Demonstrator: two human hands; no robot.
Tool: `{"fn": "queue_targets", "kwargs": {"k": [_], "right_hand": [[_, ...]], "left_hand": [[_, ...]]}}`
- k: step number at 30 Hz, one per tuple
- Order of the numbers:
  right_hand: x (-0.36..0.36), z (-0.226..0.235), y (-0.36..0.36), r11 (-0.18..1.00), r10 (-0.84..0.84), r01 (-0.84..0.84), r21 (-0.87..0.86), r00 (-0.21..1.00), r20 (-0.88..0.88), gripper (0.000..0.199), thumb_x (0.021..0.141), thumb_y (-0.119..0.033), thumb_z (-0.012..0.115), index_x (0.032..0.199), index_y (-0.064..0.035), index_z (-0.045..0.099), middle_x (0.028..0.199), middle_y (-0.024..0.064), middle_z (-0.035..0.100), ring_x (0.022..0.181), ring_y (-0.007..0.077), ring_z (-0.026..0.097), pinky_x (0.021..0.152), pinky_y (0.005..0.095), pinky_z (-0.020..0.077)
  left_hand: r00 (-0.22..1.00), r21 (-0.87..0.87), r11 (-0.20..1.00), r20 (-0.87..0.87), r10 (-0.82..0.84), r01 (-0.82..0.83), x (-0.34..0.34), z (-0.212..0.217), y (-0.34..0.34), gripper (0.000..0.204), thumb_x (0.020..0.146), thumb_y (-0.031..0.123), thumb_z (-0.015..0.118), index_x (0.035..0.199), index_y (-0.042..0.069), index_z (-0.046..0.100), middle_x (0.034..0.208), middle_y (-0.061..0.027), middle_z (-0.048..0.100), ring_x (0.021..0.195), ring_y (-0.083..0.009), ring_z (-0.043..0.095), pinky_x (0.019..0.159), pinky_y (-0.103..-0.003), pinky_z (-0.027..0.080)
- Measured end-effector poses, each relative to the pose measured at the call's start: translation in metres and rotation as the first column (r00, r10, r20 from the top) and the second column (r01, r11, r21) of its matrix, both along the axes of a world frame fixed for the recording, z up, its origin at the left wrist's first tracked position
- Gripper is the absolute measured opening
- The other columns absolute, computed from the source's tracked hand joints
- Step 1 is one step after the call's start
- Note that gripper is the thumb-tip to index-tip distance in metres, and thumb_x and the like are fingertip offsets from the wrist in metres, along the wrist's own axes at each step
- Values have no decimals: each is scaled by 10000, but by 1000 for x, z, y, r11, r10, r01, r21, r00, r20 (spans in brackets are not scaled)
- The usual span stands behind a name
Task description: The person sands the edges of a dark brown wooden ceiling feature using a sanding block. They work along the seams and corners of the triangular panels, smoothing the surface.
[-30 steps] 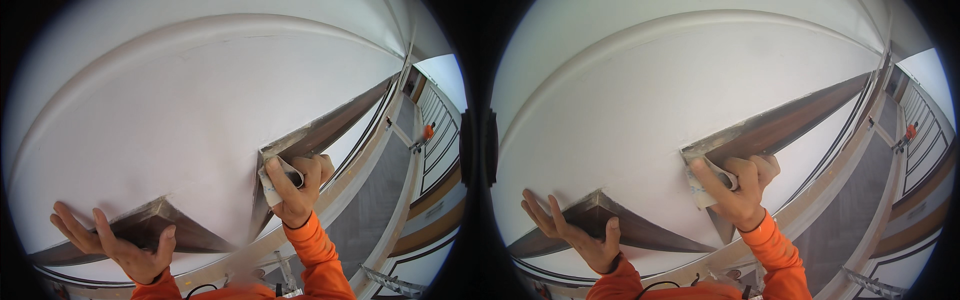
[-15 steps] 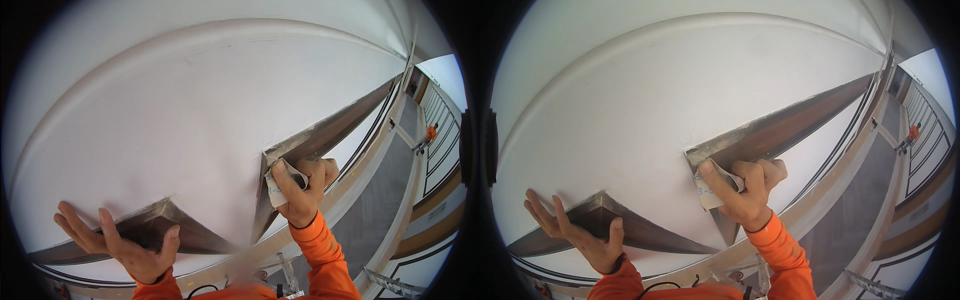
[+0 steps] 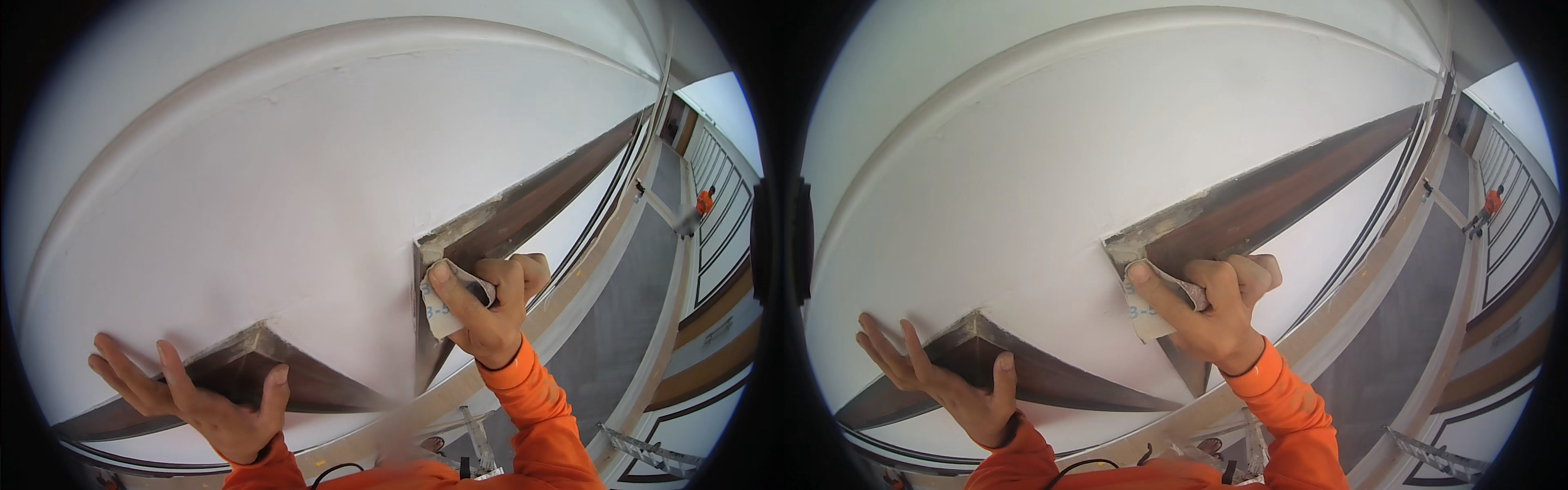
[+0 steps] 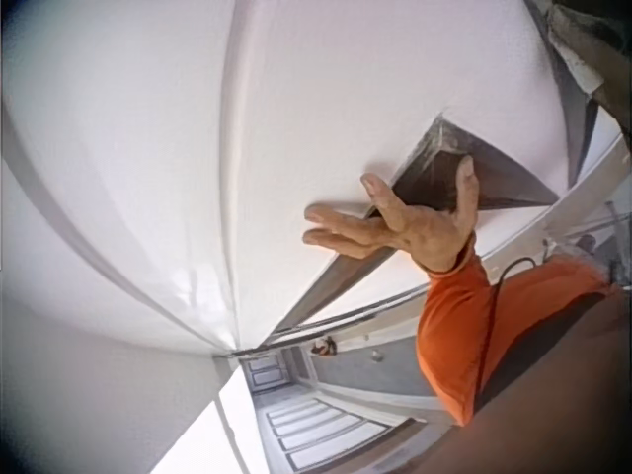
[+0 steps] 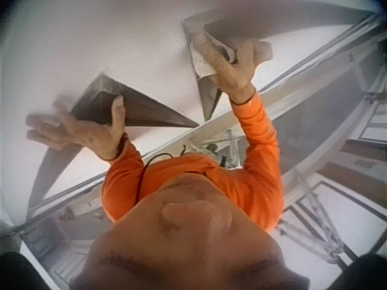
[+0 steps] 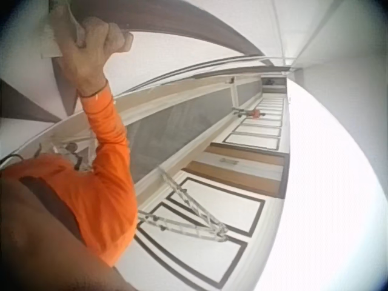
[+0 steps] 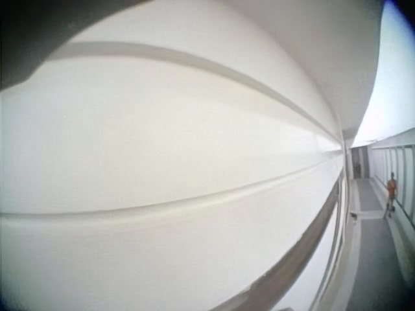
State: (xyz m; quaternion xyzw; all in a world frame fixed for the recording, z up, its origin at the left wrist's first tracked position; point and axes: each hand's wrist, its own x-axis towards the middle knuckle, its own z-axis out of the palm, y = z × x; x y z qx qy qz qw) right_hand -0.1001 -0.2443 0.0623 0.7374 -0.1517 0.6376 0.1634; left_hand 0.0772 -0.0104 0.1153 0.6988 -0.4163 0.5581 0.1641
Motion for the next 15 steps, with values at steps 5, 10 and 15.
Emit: {"fn": "queue_targets", "kwargs": {"k": [5, 10, 15], "right_hand": [[7, 14, 2, 1000, 17, -17, -3, 1000, 15, 502, 625, -229, 824, 1118, -308, 776, 862, -45, 464, 894, 192, 385, 802, 381, 265], [4, 4, 1, 1000, -8, 8, 5, 1000, 11, 502, 620, -224, 824, 1114, -301, 777, 868, -44, 448, 891, 195, 387, 804, 381, 264], [-1, 3, 2, 999, -34, 34, 11, 999, -7, 498, 620, -234, 824, 1114, -286, 779, 870, -39, 442, 885, 195, 388, 805, 383, 260]], "left_hand": [[999, 21, 999, 30, 30, -31, 3, 0, 0, 992, 818, 736, 586, 1565, 157, 283, 1637, -246, 153, 1524, -463, 50, 1184, -690, 115], [1000, 20, 1000, 22, 1, -2, 1, 1, 1, 976, 830, 708, 592, 1568, 150, 279, 1637, -248, 160, 1522, -468, 53, 1178, -691, 121], [1000, 16, 1000, 26, -2, 2, 1, 3, 2, 973, 827, 700, 600, 1566, 148, 291, 1638, -242, 164, 1520, -474, 61, 1177, -693, 124]]}}
